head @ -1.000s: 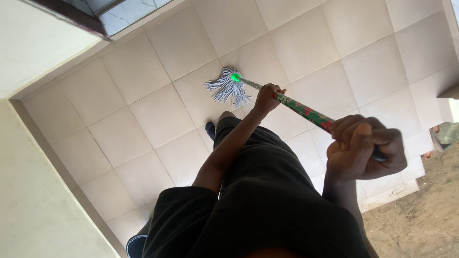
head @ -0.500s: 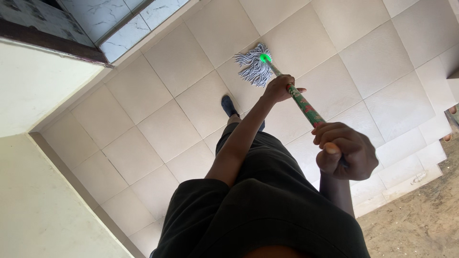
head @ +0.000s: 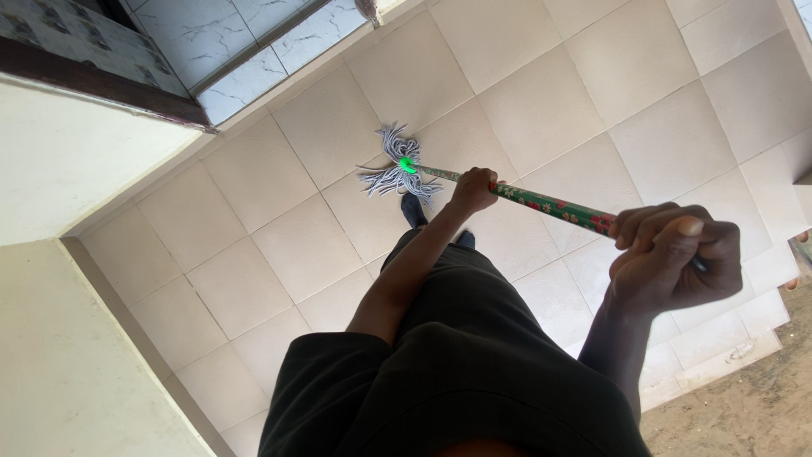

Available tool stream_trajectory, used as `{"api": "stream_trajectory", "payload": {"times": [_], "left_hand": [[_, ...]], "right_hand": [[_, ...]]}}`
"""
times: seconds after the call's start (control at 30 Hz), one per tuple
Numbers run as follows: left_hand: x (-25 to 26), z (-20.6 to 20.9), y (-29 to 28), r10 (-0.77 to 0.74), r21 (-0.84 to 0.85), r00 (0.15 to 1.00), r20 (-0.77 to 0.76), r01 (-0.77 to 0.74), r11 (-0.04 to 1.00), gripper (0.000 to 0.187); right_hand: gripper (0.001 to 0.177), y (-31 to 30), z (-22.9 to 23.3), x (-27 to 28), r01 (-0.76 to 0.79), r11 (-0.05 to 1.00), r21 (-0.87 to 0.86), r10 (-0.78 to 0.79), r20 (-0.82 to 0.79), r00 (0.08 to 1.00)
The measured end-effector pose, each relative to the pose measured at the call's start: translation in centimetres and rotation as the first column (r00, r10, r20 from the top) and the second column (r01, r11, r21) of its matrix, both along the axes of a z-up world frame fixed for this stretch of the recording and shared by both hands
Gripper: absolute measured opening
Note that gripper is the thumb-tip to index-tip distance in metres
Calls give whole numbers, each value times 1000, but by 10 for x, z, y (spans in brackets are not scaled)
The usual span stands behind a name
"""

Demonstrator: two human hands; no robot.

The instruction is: The person mops a tiled floor with a mop and then places the mop into a bucket of water.

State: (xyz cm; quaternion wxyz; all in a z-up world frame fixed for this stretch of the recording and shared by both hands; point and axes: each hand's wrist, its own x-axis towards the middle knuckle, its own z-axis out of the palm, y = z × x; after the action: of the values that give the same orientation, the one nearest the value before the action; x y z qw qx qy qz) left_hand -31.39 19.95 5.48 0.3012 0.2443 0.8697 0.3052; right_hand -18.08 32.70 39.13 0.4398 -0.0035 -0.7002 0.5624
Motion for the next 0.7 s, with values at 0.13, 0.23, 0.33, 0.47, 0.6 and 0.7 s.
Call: {"api": "stream_trajectory", "payload": {"times": [0.13,0.23,0.33,0.47,0.6,0.7], "left_hand": [[-16,-10,27,-19,162,999,-31,24,987,42],[-44,-18,43,-2,265,998,-70,20,964,41],[-70,-23,57,-23,351,992,-126,66,934,35],[-76,-19,71,-64,292,990,-125,98,952,12],[-77,-10,49,-74,267,986,-151,112,957,11],[-88,-3,19,-46,231,986,-162,84,969,11]], "right_hand": [[37,-13,10,-16,-1,1000,3,1,-7,1000],[38,-33,10,-33,-56,992,116,63,-56,996],[38,-45,-4,-43,-9,978,210,13,-21,1000],[39,-9,-17,-46,63,967,245,-31,-133,991],[40,3,-17,-56,138,975,177,-128,-66,990],[40,-6,-6,-81,152,982,109,-150,-28,988]]}}
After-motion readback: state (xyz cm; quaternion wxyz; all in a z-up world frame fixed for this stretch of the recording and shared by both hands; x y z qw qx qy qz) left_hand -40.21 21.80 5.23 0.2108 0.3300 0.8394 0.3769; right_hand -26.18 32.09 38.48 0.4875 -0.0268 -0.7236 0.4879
